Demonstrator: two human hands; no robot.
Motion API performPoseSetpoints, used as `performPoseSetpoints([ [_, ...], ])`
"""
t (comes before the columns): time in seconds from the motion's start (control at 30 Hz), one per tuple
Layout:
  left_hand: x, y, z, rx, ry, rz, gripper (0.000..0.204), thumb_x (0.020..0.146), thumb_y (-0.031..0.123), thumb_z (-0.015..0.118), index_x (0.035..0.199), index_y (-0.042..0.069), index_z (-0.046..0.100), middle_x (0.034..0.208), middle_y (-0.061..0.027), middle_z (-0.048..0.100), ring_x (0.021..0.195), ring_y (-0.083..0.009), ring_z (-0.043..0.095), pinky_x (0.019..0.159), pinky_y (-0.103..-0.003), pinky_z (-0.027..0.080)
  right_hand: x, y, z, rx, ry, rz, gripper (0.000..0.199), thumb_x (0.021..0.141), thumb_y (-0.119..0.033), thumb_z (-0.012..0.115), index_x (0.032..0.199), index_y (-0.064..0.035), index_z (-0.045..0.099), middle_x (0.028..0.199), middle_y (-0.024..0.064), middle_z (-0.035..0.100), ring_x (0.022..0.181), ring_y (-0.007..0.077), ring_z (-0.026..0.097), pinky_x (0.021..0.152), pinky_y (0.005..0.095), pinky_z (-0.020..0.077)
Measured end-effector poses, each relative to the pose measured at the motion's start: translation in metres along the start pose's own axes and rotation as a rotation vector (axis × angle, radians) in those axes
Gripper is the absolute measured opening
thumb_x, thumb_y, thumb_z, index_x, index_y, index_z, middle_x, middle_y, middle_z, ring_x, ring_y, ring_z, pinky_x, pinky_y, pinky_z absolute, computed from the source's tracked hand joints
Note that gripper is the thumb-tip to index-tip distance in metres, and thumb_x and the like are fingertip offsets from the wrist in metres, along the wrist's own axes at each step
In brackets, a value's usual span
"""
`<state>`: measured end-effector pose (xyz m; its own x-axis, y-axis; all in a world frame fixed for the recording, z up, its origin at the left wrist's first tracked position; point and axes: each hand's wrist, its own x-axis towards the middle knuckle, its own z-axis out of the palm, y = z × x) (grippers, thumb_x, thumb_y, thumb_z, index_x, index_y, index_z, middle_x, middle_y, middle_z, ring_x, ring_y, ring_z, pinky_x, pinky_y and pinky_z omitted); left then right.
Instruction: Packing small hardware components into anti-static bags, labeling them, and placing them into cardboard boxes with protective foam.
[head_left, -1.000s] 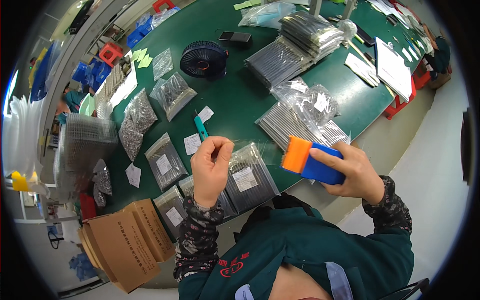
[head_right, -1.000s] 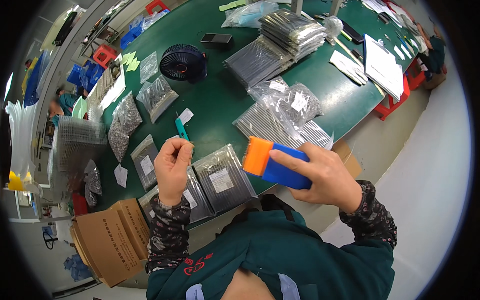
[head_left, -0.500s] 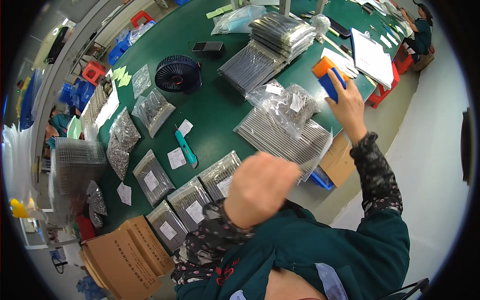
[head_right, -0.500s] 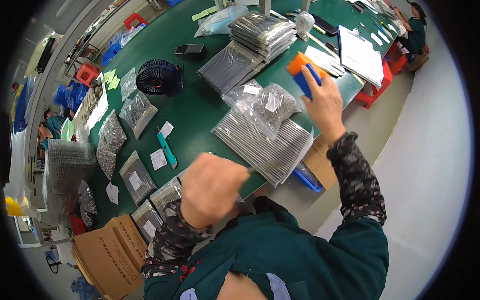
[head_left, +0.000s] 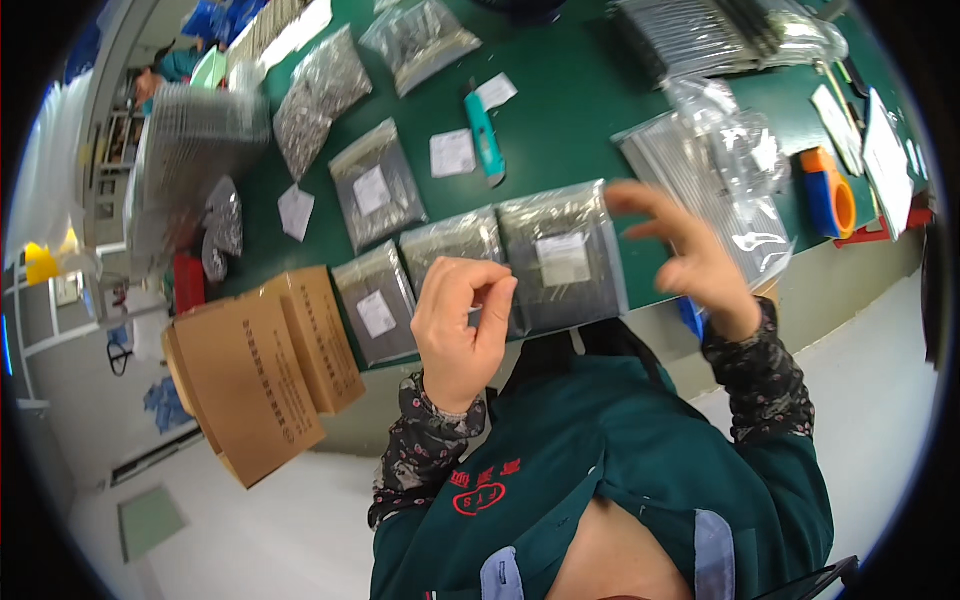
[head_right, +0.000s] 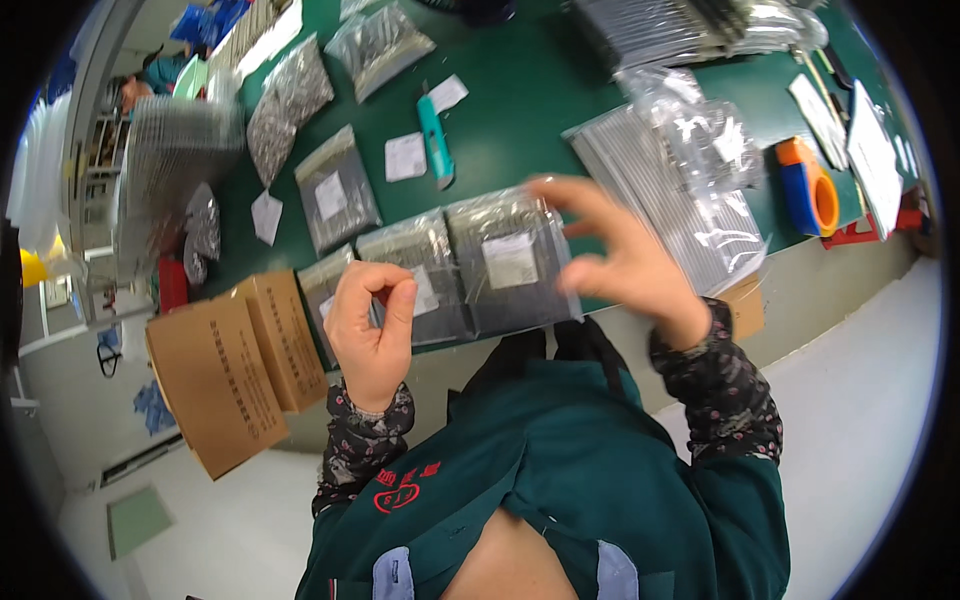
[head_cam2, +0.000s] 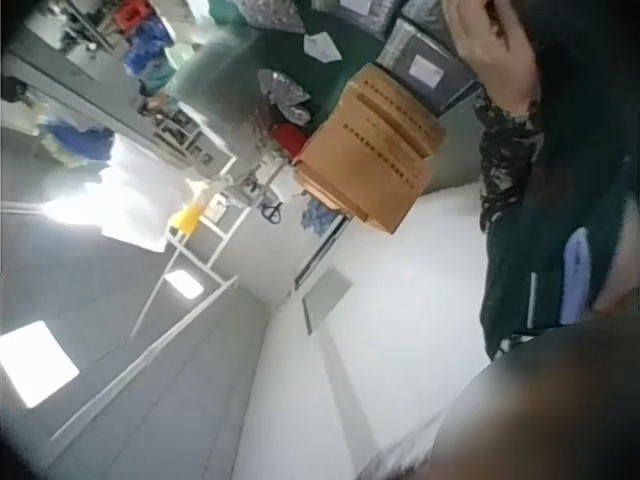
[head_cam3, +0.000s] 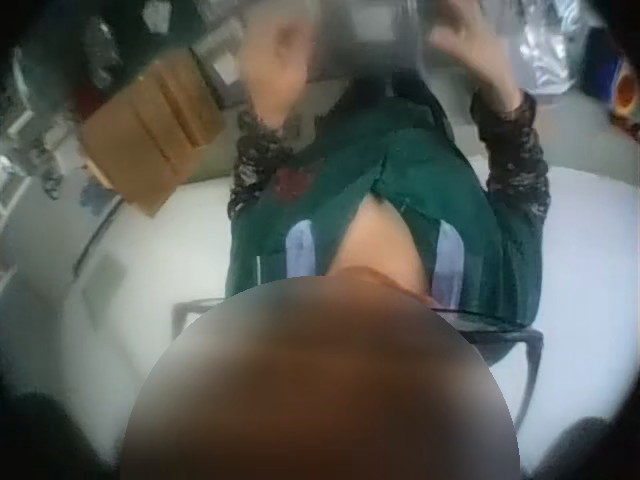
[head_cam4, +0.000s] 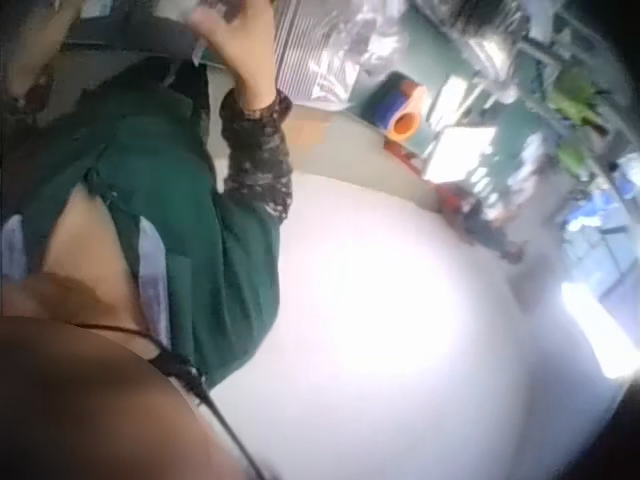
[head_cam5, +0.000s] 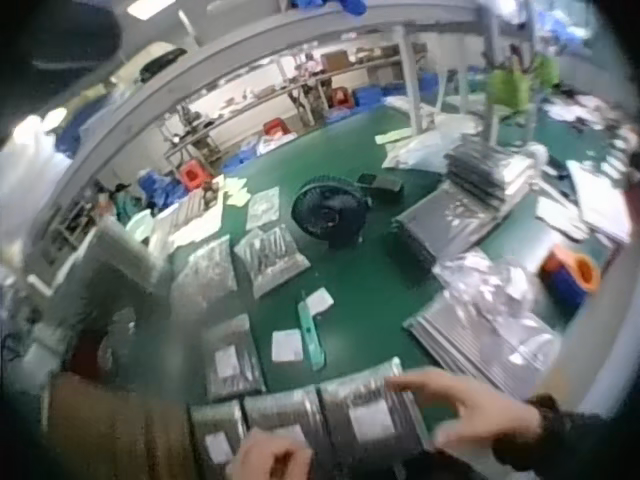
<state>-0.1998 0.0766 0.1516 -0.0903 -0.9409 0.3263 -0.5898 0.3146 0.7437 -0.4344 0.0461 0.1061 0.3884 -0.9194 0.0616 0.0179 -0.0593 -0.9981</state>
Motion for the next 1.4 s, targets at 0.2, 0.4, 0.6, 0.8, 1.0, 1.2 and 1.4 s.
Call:
performPoseSetpoints([
  [0.2,-0.045,-0.053,-0.018,-0.068,0.179,-0.287,0.006,0.080,0.004,0.059,0.080,0.001,0.054,0.072,-0.0049,0.053,0.061,-0.0128,0.048,0.055,-0.024,0.041,0.031,0.016,0.095,0.154,-0.079,0.477,0.019,0.075,-0.013,0.067,0.084,-0.0004,0.056,0.076,0.0011,0.056,0.068,0.0062,0.052,0.061,0.0194,0.0431],
  [0.4,-0.082,-0.101,-0.011,-0.087,0.263,-0.506,0.010,0.081,0.010,0.060,0.079,0.001,0.056,0.071,-0.0054,0.056,0.059,-0.0118,0.051,0.054,-0.024,0.042,0.040,0.038,0.133,-0.054,-0.014,0.543,0.013,0.077,-0.010,0.064,0.073,-0.0006,0.057,0.061,-0.0011,0.053,0.053,0.0035,0.047,0.047,0.0178,0.0395],
  [0.6,-0.103,-0.135,0.003,-0.013,0.268,-0.581,0.011,0.080,0.012,0.062,0.078,0.002,0.057,0.070,-0.0060,0.056,0.057,-0.0147,0.052,0.053,-0.026,0.042,0.046,0.058,0.154,-0.352,-0.016,0.506,0.013,0.074,-0.010,0.064,0.073,0.0011,0.058,0.059,0.0020,0.055,0.053,0.0054,0.050,0.047,0.0205,0.0397],
  [0.8,-0.109,-0.151,0.010,0.146,0.252,-0.506,0.011,0.078,0.012,0.063,0.076,0.004,0.056,0.067,-0.0058,0.054,0.059,-0.0205,0.051,0.054,-0.031,0.042,0.049,0.073,0.163,-0.496,-0.002,0.485,0.014,0.069,-0.015,0.066,0.072,-0.0029,0.061,0.063,0.0103,0.060,0.056,0.0234,0.058,0.053,0.0311,0.0448],
  [1.0,-0.107,-0.159,0.011,0.317,0.230,-0.382,0.010,0.075,0.011,0.064,0.074,0.006,0.055,0.065,-0.0054,0.053,0.061,-0.0242,0.051,0.055,-0.035,0.041,0.052,0.079,0.168,-0.573,0.021,0.435,0.013,0.070,-0.015,0.066,0.069,-0.0029,0.059,0.063,0.0105,0.060,0.058,0.0272,0.058,0.053,0.0343,0.0447],
  [1.2,-0.105,-0.162,0.015,0.501,0.176,-0.224,0.013,0.075,0.012,0.063,0.074,0.008,0.051,0.064,-0.0037,0.049,0.060,-0.0227,0.048,0.054,-0.034,0.038,0.048,0.089,0.173,-0.671,0.033,0.328,0.013,0.071,-0.011,0.063,0.068,-0.0017,0.055,0.063,0.0111,0.058,0.061,0.0292,0.058,0.054,0.0368,0.0444],
  [1.4,-0.101,-0.166,0.013,0.580,0.137,-0.140,0.015,0.076,0.014,0.063,0.073,0.009,0.049,0.064,-0.0035,0.047,0.060,-0.0219,0.047,0.052,-0.034,0.035,0.045,0.090,0.176,-0.698,0.066,0.314,0.013,0.070,-0.010,0.063,0.069,-0.0017,0.052,0.065,0.0114,0.057,0.063,0.0288,0.057,0.054,0.0368,0.0441],
])
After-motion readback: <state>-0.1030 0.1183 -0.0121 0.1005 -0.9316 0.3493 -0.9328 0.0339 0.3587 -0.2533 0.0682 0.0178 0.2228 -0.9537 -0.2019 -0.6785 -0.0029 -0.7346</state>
